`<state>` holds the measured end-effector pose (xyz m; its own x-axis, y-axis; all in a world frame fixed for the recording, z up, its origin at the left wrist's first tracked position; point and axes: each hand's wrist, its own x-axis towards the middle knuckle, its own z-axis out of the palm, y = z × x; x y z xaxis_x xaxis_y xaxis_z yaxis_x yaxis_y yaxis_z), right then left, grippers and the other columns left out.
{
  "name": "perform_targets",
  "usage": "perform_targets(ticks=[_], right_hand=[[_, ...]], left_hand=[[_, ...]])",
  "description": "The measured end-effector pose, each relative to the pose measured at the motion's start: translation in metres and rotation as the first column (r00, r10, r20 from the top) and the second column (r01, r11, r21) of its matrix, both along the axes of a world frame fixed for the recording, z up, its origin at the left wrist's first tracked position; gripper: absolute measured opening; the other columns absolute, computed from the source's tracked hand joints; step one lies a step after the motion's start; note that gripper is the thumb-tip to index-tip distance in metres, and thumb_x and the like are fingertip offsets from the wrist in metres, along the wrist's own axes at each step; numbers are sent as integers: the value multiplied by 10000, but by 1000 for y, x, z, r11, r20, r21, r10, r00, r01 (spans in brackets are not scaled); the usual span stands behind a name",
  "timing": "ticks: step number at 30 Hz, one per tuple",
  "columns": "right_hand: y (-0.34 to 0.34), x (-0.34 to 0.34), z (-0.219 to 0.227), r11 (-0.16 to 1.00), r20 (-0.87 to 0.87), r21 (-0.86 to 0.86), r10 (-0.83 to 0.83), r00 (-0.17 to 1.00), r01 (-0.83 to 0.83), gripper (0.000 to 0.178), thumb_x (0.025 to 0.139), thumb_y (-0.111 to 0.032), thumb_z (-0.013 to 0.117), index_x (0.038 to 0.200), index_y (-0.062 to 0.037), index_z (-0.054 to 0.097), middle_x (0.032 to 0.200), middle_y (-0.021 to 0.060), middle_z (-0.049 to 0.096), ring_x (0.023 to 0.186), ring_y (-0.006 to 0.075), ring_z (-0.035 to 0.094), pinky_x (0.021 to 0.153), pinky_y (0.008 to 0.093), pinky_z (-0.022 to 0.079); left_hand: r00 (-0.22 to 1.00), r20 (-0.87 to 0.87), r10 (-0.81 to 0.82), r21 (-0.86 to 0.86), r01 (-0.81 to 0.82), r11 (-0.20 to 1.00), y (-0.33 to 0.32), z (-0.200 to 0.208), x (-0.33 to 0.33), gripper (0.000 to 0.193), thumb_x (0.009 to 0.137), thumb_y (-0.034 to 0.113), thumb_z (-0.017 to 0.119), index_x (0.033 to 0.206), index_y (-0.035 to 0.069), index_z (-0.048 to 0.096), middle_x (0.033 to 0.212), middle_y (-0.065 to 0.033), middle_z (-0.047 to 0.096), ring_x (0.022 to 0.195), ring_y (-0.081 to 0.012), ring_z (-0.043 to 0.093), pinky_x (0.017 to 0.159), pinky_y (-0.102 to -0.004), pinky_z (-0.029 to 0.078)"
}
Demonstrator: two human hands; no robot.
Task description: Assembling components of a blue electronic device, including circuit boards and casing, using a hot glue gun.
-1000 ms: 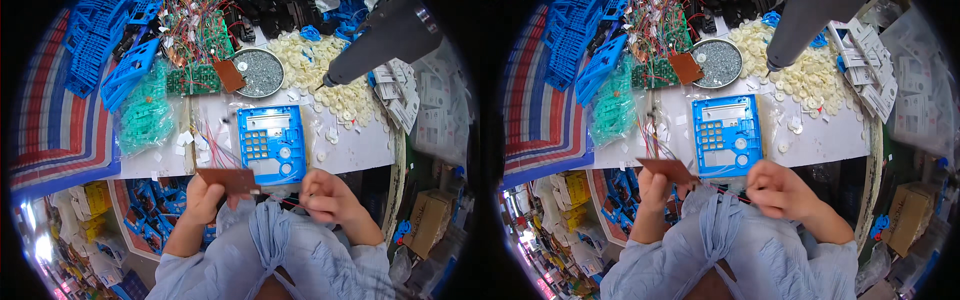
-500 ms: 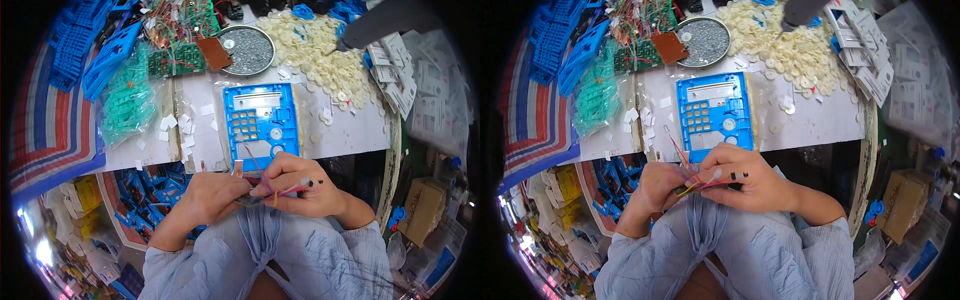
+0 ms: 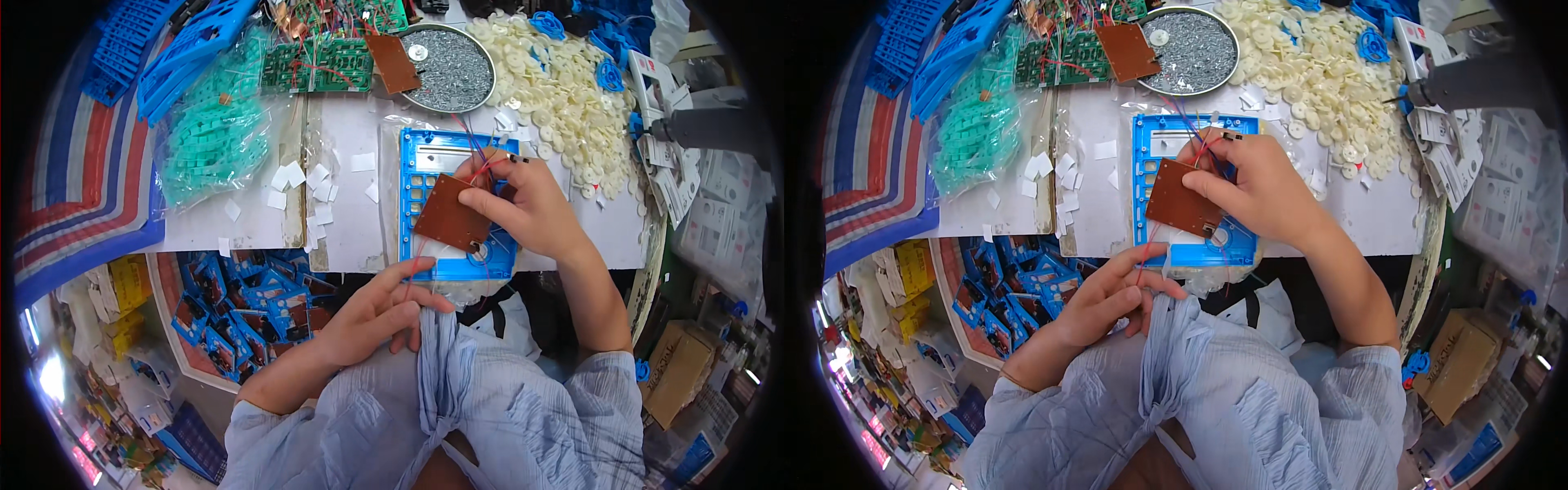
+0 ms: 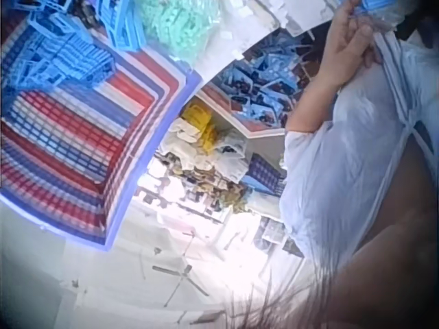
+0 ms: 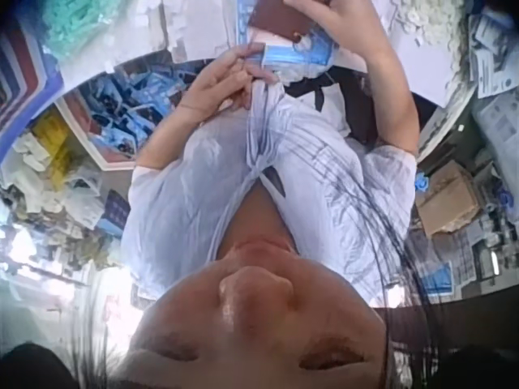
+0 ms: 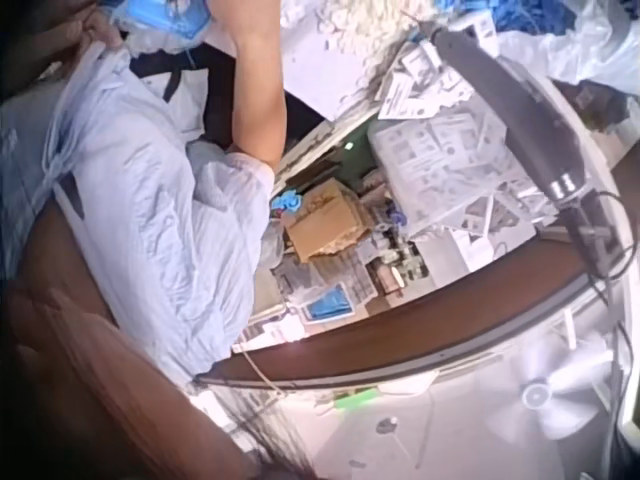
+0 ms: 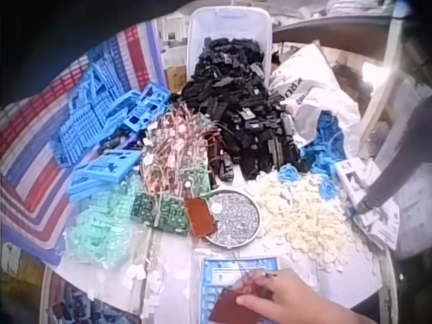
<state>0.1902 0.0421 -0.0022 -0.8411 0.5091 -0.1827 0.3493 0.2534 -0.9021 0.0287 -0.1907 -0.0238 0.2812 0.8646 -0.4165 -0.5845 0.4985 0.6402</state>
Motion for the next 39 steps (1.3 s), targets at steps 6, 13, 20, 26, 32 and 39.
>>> perform_targets(ticks=[6, 13, 20, 26, 32, 39], right_hand=[[-3, 17, 18, 987, -46, -156, 16, 999, -23, 212, 883, -162, 775, 1004, 3, 721, 838, 26, 684, 724, 89, 599, 630, 247, 461], [-12, 58, 25, 973, -262, -167, 113, 958, -160, 162, 803, -55, 818, 915, 22, 730, 839, 96, 716, 757, 206, 674, 677, 324, 509], [-26, 45, 31, 972, -316, -130, 149, 937, -198, 153, 800, -72, 823, 906, -8, 733, 786, 87, 704, 691, 183, 665, 616, 284, 487], [-27, 51, 28, 984, -305, -95, 114, 945, -150, 150, 809, -90, 819, 909, -18, 733, 761, 74, 692, 655, 164, 655, 587, 277, 478], [-25, 53, 30, 981, -270, -120, 117, 956, -154, 155, 816, -101, 813, 918, -16, 733, 757, 65, 682, 634, 142, 642, 562, 261, 463], [-26, 58, 19, 980, -328, -156, 70, 942, -127, 168, 819, -102, 812, 931, -5, 733, 767, 74, 677, 620, 131, 618, 555, 255, 451]], left_hand=[[967, -247, -69, 168, 112, 979, -9, -2, -1, 569, 1006, 161, 611, 1523, 75, 387, 1303, -113, 649, 875, -126, 665, 735, -274, 529], [288, -955, 68, 122, 174, 977, 7, 57, -106, 344, 870, 150, 751, 1191, 35, 704, 991, -115, 730, 906, -189, 707, 794, -330, 550], [-574, -798, 183, 146, 110, 983, 98, 44, -242, 183, 890, 156, 685, 1031, 68, 762, 1009, -134, 743, 876, -312, 706, 780, -401, 550], [-660, -735, 155, 45, 180, 983, 136, 6, -267, 291, 887, 226, 709, 1150, 103, 732, 1002, -154, 737, 934, -377, 692, 808, -476, 549], [-571, -815, 102, 11, 162, 987, 138, 14, -276, 390, 872, 285, 755, 1207, 95, 694, 922, -137, 725, 848, -346, 689, 769, -458, 544], [-246, -928, 281, 321, -141, 937, 110, 31, -261, 277, 845, 261, 810, 974, 33, 718, 799, -63, 682, 652, -154, 618, 587, -301, 478]])
